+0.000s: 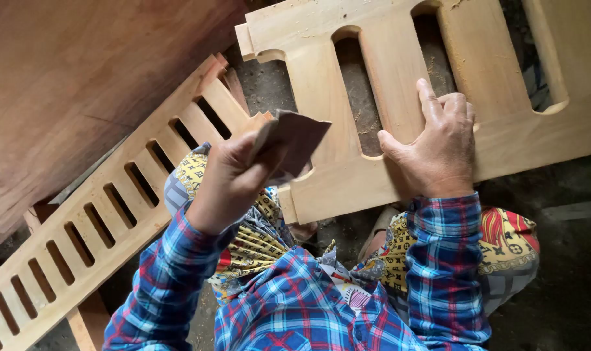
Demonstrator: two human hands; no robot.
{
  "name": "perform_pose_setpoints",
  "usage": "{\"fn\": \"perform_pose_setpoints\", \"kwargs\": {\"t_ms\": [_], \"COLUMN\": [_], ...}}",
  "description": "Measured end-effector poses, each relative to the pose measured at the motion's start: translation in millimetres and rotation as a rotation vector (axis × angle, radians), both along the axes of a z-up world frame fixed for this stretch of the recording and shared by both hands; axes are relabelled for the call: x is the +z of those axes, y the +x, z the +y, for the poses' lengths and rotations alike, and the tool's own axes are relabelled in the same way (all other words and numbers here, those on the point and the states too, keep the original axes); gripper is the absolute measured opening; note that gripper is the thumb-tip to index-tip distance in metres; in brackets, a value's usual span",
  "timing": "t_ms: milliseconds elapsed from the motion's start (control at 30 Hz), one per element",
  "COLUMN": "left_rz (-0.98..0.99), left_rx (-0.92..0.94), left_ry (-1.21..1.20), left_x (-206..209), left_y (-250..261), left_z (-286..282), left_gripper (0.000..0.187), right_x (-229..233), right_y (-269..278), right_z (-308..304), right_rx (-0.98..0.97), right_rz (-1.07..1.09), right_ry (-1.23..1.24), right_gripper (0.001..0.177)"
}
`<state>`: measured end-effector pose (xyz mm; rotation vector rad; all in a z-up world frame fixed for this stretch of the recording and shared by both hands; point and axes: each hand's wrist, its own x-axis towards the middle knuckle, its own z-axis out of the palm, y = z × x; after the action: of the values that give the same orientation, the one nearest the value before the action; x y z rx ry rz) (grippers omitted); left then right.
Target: The person sits on the floor and sands a light-colored wooden piece with cutouts using a sanding block. They smooth the edges and surfaces of the wood, occasionally adjusting the piece's position on their lap.
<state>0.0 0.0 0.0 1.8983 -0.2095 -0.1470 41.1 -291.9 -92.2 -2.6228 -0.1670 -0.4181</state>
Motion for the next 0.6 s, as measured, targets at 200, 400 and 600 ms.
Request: {"fn": "perform_pose_setpoints", "kwargs": {"t_ms": [200, 400, 600], "left_rz": [0.387, 0.519, 0.310], "left_rx": [0.264, 0.288, 0.077], "left_ry": [-0.648, -0.809, -0.422], "left_x": [-3.3, -13.8, -40.7], "left_y": [10.0, 6.5, 19.3], "left_z": [-14.1, -31.0, -34.0], "left_gripper": [0.021, 0.020, 0.038], "right_x": [-0.4, 2.1, 3.0], "right_y": [-1.2, -1.6, -1.3], "right_z": [-1.1, -1.9, -2.0], "right_rx": [-0.001, 0.005, 0.020], "right_rz": [0.021, 0.038, 0.031], "right_ry": [-0.016, -0.018, 0.013], "right_gripper": [0.096, 0.095, 0.094]}}
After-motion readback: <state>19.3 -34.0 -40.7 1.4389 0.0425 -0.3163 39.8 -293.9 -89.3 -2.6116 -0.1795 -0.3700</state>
